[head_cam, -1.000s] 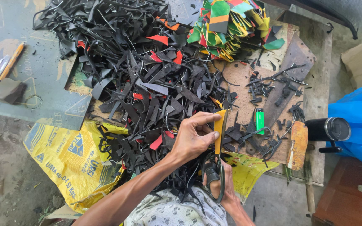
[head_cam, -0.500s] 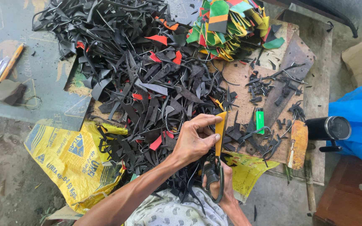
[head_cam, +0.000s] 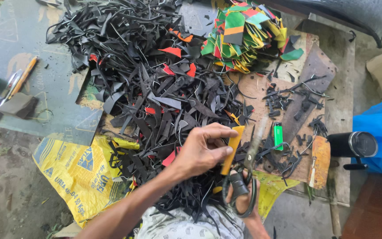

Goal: The person uses shears to cut small pieces of black rubber from a pile on a workbench. They repeatedly pick up pieces, trim them into smaller strips, and drop the cut pieces back onto the pile.

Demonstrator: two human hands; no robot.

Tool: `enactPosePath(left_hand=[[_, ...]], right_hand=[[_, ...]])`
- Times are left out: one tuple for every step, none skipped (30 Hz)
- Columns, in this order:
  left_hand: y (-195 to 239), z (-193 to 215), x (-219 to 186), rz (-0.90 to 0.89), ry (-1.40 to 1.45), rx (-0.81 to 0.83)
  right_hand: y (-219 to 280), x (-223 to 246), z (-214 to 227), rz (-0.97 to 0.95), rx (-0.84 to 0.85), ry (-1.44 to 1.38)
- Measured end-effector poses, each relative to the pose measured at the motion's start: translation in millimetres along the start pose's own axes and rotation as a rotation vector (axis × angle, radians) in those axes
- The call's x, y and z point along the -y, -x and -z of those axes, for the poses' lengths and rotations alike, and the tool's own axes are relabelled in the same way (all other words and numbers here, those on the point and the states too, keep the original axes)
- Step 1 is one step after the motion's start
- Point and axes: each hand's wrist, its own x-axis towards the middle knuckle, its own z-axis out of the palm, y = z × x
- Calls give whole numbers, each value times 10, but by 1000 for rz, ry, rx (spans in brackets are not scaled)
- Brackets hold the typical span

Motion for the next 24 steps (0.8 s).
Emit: enactPosePath(left_hand=[[-69, 139, -67, 74, -146, 193], [-156, 296, -165, 147, -291, 387], [-268, 442, -294, 219, -437, 572], [-425, 568, -453, 115, -558, 674], [-591, 690, -642, 13, -680, 773], [-757, 768, -829, -324, -726, 555], [-866, 837, -992, -219, -466, 182], [-1075, 884, -1155, -436, -212, -167], [-1117, 945, -1240, -515, -254, -343], [-1123, 1006, -1287, -596, -297, -517], [-1078, 1040, -1268, -492, -507, -435], [-968, 1066, -1183, -386, -715, -349], [-824, 1094, -1038, -268, -922, -251], [-690, 1147, -873, -304, -1129, -189], [-577, 1205, -696, -336, -1330, -122], [-500, 1279, -546, -268, -1443, -132], [-425, 1329, -421, -196, -1554, -154], [-352, 1337, -319, -178, -1528, -181], [-344, 1348, -288, -175, -1508, -210], [-343, 1353, -300, -172, -1488, -239], [-317, 1324, -310, -162, -1456, -232], [-288, 1284, -337, -152, -1424, -224], [-262, 1242, -382, -144, -1394, -215], [-234, 1200, -428, -155, -1267, -242]], right_hand=[[-16, 54, 61, -26, 4, 56], [-25, 102, 107, -52, 7, 112], [-60, 143, 137, -75, 19, 169], [-85, 173, 152, -78, 28, 207], [-82, 189, 151, -82, 39, 244], [-98, 193, 137, -86, 51, 282], [-92, 182, 103, -97, 48, 260], [-87, 165, 73, -108, 45, 238], [-76, 148, 84, -120, 40, 224], [-40, 128, 89, -135, 34, 198], [-45, 119, 79, -139, 28, 168], [-71, 115, 79, -142, 23, 139], [-76, 100, 81, -148, 32, 149], [-93, 86, 98, -153, 42, 160], [-93, 73, 120, -161, 51, 174], [-85, 56, 117, -119, 79, 164], [-102, 52, 122, -72, 114, 159], [-106, 57, 116, -26, 150, 153], [-142, 71, 65, -76, 146, 147], [-155, 86, 3, -126, 142, 141], [-117, 95, -33, -188, 131, 137], [-94, 110, -56, -178, 144, 137], [-71, 133, -84, -168, 156, 136], [-53, 162, -109, -157, 168, 134]])
